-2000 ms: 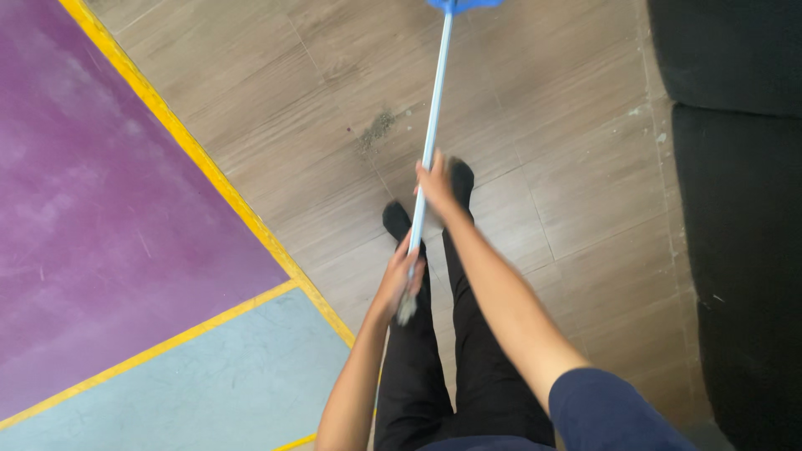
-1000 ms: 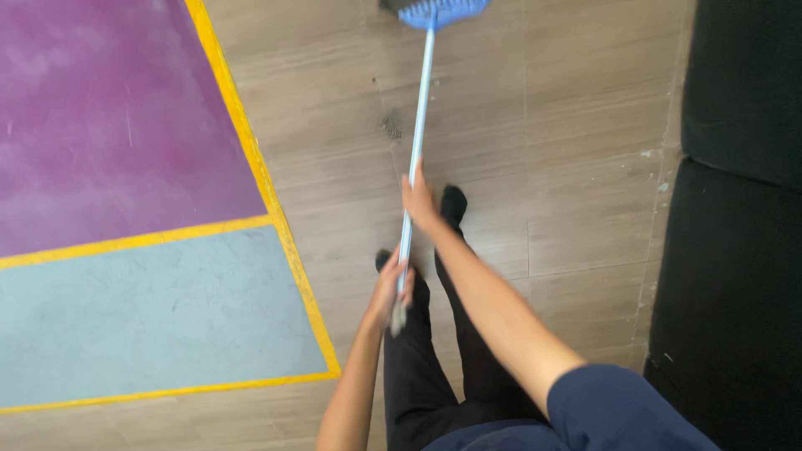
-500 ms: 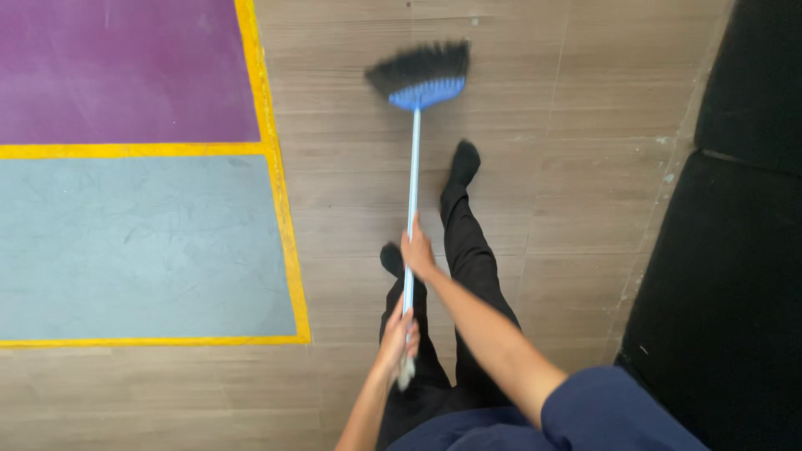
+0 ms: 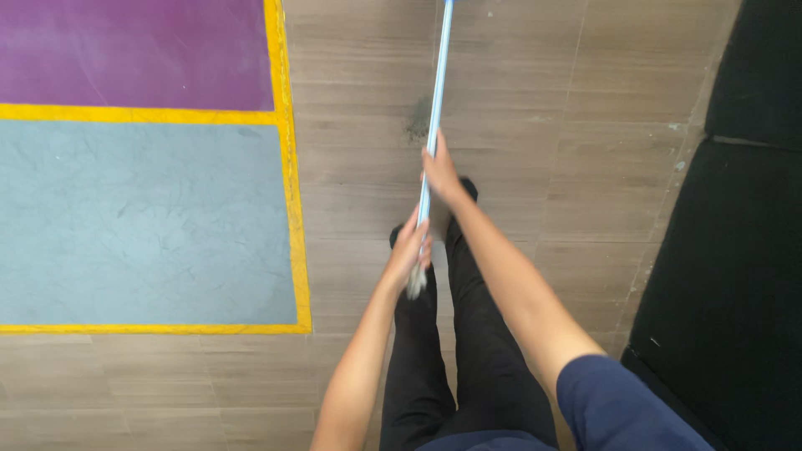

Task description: The person sweeps dirt across a tiled floor using a broom, pushing the debris along the edge of a purple and blue wall and then along a black cushioned barrier.

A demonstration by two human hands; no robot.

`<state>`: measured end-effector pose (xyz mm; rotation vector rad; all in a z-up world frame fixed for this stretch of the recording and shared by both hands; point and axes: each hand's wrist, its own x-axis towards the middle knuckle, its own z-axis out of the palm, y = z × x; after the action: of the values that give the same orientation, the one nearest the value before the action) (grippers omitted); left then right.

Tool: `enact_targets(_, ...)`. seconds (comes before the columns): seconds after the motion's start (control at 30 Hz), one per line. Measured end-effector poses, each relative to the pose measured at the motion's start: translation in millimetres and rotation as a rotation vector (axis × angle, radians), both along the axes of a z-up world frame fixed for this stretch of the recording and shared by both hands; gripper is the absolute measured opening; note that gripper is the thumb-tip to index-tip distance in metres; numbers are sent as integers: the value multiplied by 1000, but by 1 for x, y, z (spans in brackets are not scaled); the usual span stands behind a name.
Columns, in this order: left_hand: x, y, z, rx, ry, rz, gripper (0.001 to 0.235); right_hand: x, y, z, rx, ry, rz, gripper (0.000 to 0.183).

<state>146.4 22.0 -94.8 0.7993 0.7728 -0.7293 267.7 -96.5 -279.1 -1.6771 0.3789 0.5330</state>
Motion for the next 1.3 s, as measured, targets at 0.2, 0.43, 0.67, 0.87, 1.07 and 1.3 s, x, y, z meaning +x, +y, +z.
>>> enact_targets(0.2,34,-21,-33,-21,112,2,62,46,-17,-62,-326,239,150,73)
enact_targets(0.43,-155,6,33,85,289,-75,60,-185,9,-3,-43,483,194,94)
enact_targets(0.67,-263,40,112,179,525,-173,65,-285,53,129,-82,693,62,89)
enact_targets(0.87,-168,8,93,164,219,-316,45,-185,19,155,-137,454,-276,65)
enact_targets(1.07,85,-106,45,501,-262,-694,74,4,-92,85,-88,120,-521,56)
enact_targets(1.3,346,-301,-59,591,-666,-691,64,269,-320,-2,-210,16,-522,57)
